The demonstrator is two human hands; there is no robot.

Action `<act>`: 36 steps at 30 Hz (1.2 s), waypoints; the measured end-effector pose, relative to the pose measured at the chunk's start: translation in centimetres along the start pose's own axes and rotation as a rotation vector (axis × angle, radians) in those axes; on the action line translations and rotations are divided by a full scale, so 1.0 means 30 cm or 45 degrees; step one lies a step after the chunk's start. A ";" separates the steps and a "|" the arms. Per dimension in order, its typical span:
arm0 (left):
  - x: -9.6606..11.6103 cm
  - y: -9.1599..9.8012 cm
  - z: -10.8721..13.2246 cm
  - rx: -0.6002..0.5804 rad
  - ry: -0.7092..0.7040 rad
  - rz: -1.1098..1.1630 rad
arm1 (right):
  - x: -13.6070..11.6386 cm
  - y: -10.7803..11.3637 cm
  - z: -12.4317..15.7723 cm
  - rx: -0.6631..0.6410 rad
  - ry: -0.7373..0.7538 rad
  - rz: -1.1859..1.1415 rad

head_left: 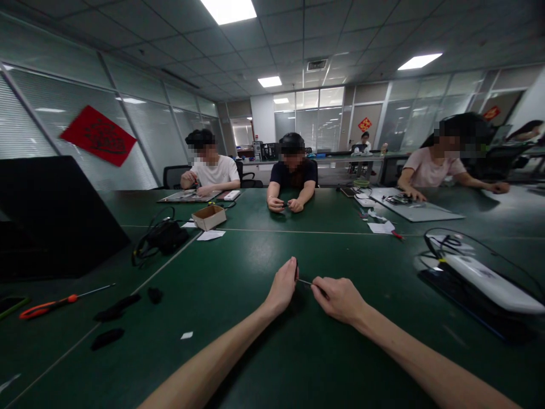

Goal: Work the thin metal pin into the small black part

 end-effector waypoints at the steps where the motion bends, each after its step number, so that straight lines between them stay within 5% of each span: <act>1: -0.001 0.000 -0.001 -0.002 0.002 0.007 | 0.000 0.000 0.000 0.002 -0.005 0.004; 36: -0.049 -0.003 -0.015 -0.135 0.005 0.176 | 0.008 0.001 0.004 -0.029 -0.020 0.060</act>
Point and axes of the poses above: each hand's wrist, its own z-axis away from the middle knuckle, its own y-axis out of the back of the hand, x = y × z, the point moved 1 cm from there along -z, towards the middle knuckle, and after that the axes turned 8 degrees about z, right-handed, at the moved point
